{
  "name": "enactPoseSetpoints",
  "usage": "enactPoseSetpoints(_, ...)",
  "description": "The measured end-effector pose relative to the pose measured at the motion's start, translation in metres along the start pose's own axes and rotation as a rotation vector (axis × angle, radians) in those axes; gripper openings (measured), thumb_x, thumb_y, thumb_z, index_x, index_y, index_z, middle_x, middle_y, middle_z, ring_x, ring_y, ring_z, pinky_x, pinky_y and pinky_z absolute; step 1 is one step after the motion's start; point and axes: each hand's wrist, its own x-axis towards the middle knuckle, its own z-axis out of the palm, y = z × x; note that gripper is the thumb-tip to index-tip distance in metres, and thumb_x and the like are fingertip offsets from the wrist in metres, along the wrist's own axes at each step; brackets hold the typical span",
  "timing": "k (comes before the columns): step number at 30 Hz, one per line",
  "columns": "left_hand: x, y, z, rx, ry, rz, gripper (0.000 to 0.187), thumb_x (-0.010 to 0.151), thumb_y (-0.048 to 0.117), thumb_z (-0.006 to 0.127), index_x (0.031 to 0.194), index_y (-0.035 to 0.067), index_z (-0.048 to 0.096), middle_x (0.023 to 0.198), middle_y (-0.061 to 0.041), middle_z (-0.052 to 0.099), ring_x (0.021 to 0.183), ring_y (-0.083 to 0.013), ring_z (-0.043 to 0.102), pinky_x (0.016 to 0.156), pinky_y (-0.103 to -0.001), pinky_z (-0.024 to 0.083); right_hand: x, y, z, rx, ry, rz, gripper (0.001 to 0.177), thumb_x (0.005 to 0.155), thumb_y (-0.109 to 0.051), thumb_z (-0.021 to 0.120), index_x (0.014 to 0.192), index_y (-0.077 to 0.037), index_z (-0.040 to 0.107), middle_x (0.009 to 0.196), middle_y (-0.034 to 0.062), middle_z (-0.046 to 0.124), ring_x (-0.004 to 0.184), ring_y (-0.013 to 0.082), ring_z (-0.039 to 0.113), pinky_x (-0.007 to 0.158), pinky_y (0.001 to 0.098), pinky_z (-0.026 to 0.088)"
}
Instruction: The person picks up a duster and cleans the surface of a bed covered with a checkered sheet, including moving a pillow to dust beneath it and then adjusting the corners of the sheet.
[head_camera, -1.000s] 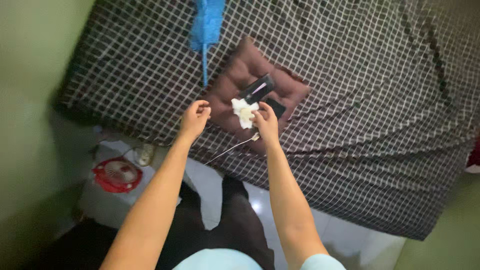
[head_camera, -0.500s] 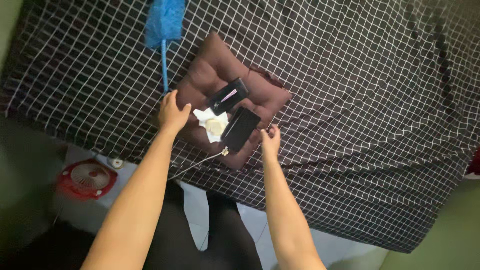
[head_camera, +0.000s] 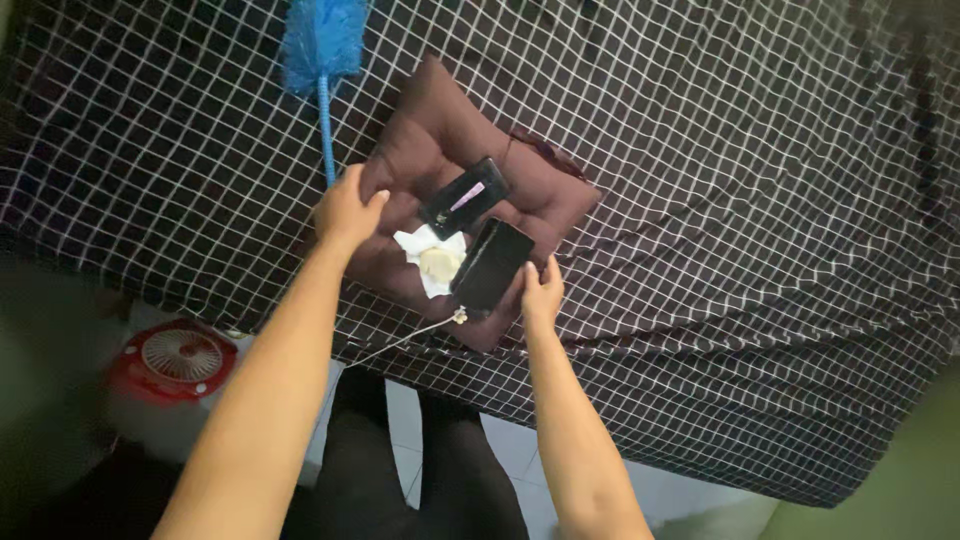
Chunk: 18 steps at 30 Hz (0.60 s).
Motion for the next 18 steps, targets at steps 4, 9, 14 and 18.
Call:
enactPoseSetpoints(4,-0.013,0.004,-0.005,-0.028,0.142,0.181,0.053,0.091,0.034,0.074,0.135,0.009,0.056,0.119,-0.022,0.069,0.107,-0.0456,0.065,0.088,-0.055,0.052,-0.018,-0.026,0.010,-0.006,0.095,-0.022,0.049,0.097,0.000,0.061,0.145,0.004,0.052,0.130,0.0142,0.068,0.115,0.0202,0.066,0.098,0.0303,0.053)
enactPoseSetpoints(9,-0.027,0.003,-0.028,-0.075,0.127,0.160,0.050,0.093,0.033,0.072,0.134,0.008,0.058,0.118,-0.022,0.069,0.106,-0.0455,0.065,0.086,-0.055,0.052,-0.034,-0.050,0.021,0.121,0.074,-0.073,0.047,0.098,0.002,0.058,0.145,0.004,0.053,0.133,0.0130,0.067,0.119,0.0199,0.065,0.102,0.0295,0.051)
enactPoseSetpoints(14,-0.027,-0.015,-0.054,-0.128,0.157,0.197,0.052,0.094,0.033,0.072,0.136,0.005,0.059,0.121,-0.022,0.069,0.110,-0.0444,0.065,0.092,-0.052,0.053,-0.048,-0.067,0.042,0.195,0.049,-0.059,0.048,0.098,0.004,0.056,0.146,0.003,0.051,0.134,0.0118,0.065,0.119,0.0185,0.064,0.101,0.0289,0.051)
enactPoseSetpoints(18,-0.026,-0.035,-0.076,-0.124,0.216,0.212,0.052,0.094,0.032,0.072,0.135,0.003,0.059,0.125,-0.023,0.068,0.110,-0.0451,0.065,0.090,-0.052,0.053,-0.055,-0.077,0.069,0.138,0.062,-0.060,0.050,0.097,0.005,0.058,0.147,0.003,0.051,0.133,0.0123,0.066,0.118,0.0182,0.064,0.100,0.0284,0.051)
